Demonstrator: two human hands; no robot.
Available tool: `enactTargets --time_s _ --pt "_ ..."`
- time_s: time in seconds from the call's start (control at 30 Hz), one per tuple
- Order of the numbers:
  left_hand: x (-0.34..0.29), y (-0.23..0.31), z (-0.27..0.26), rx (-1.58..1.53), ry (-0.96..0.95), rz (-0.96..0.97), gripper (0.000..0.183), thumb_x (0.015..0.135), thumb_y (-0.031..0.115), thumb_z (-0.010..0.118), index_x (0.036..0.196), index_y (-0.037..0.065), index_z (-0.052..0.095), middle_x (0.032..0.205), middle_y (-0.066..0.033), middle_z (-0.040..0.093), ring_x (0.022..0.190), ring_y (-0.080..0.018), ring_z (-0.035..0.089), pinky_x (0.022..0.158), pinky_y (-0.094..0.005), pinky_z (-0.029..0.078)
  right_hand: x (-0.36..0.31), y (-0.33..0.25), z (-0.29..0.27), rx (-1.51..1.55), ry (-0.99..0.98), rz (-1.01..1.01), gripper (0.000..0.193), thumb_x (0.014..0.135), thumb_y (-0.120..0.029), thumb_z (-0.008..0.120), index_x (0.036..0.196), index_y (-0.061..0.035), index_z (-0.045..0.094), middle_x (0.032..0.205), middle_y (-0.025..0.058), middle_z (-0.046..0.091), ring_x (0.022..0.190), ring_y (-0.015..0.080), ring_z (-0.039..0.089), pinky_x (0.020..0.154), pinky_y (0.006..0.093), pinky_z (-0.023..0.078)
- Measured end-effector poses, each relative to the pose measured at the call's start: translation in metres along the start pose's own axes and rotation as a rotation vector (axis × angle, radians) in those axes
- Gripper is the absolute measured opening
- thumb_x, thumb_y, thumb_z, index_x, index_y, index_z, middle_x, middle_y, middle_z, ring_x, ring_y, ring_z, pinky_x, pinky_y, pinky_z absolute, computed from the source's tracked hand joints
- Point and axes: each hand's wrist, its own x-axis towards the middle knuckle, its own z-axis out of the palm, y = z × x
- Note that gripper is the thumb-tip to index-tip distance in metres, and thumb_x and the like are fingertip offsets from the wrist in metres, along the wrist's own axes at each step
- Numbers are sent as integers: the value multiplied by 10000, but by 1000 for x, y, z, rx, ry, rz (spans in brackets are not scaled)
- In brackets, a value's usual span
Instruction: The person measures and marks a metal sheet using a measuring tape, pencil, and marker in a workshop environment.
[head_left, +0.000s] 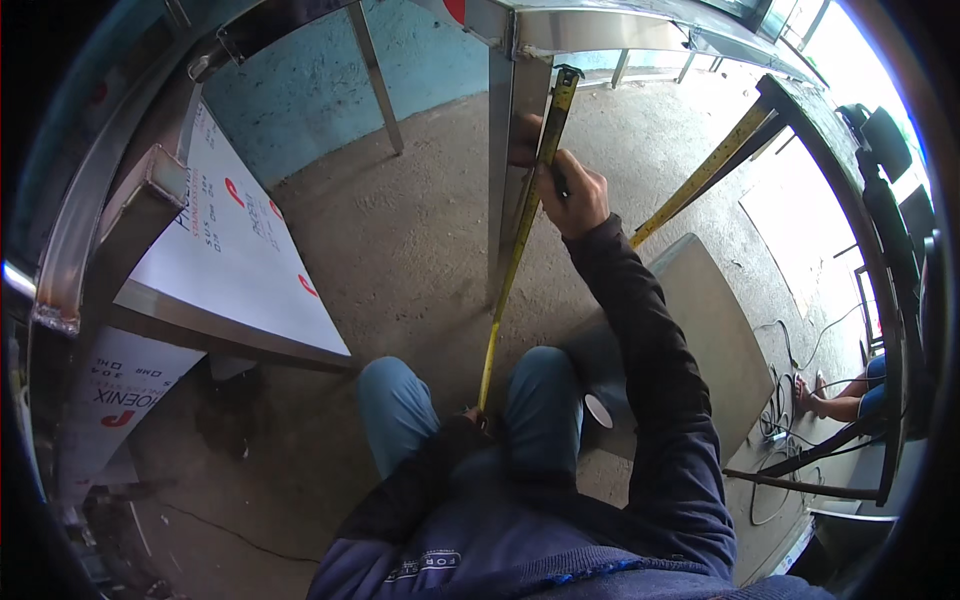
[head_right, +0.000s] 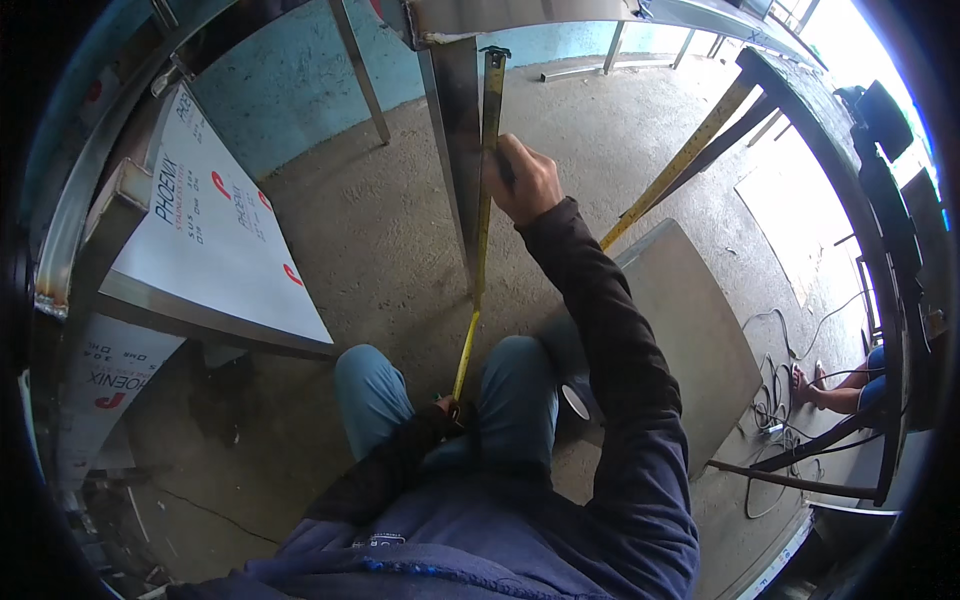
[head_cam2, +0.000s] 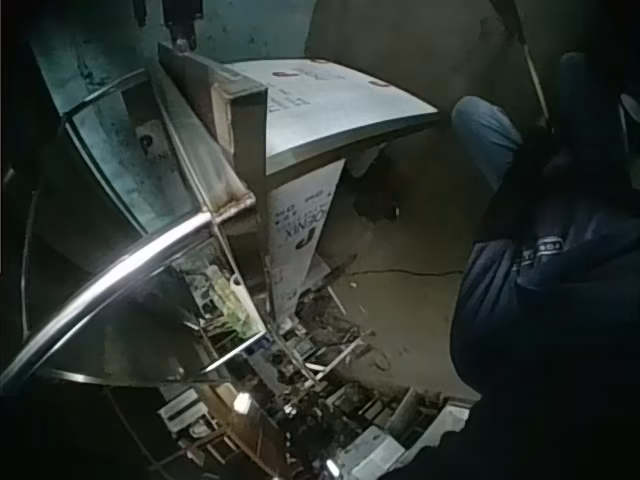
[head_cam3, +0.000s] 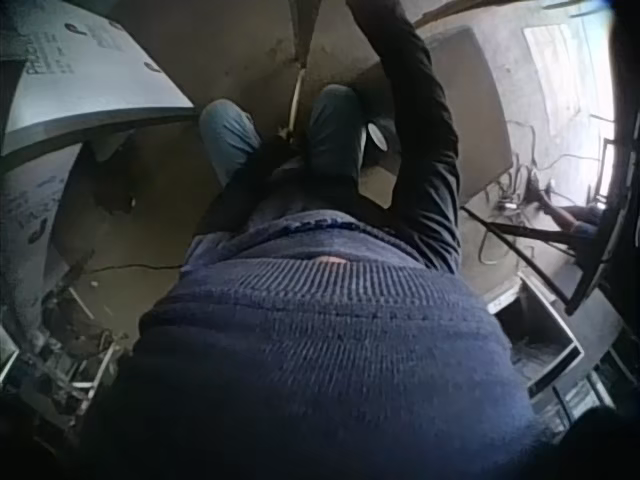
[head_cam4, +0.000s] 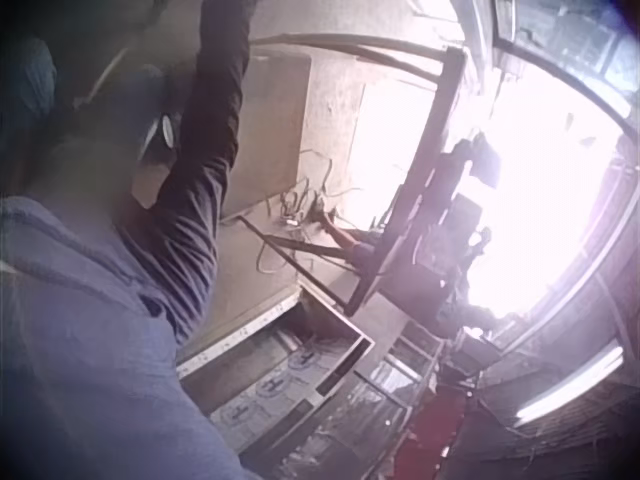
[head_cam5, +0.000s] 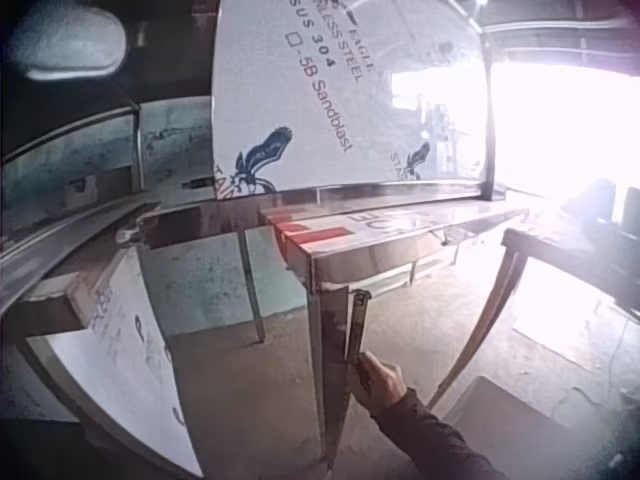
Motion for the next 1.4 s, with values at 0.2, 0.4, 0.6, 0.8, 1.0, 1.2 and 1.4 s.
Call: enactTargets --time_s 0.2,0.4,0.6,0.8,1.0,1.2,1.4 --pt "-31 37 -8 380 -4 195 498 698 222 782 1122 85 558 931 -123 638 818 -222 633 680 -382 523 -7 2 -2 -101 -17 -24 138 811 -37 614 928 -2 549 733 147 624 613 294 653 523 351 517" --pt "-14 37 -3 38 10 -12 346 844 216 630 1143 67 539 936 -122 638 840 -214 629 695 -376 521 -7 -1 -5 -123 69 -92 94 825 -68 632 887 -27 574 634 132 589 526 252 618 481 323 475" --pt "49 -67 -10 -184 159 -27 244 885 276 554 1052 101 589 799 -97 602 759 -212 597 680 -347 501 10 -31 28 -49 109 -110 74 829 -79 638 858 -29 591 621 125 586 508 221 611 476 311 471" --pt "22 -49 2 9 193 160 232 869 276 548 1018 109 610 766 -90 623 706 -200 605 656 -358 491 7 -24 24 -84 99 -124 80 819 -88 654 865 -45 606 600 112 580 493 204 599 470 305 466" --pt "-36 42 4 470 211 464 226 849 278 577 952 81 615 736 -65 623 671 -192 607 594 -355 480 -8 14 -2 -256 83 -145 120 795 -127 688 860 -65 609 659 100 622 557 235 647 516 308 520" --pt "15 9 15 -842 264 -267 212 846 267 596 793 66 634 648 -37 582 547 -163 558 500 -315 430 9 -5 8 -241 56 -83 98 844 -95 598 801 -24 546 539 89 485 430 182 498 435 308 391" --pt "-1 31 14 -587 276 -201 209 834 267 609 817 61 638 668 -30 576 554 -139 538 494 -294 416 1 -2 4 -208 71 -22 94 823 -95 619 810 -23 560 539 82 493 439 166 494 444 307 395"
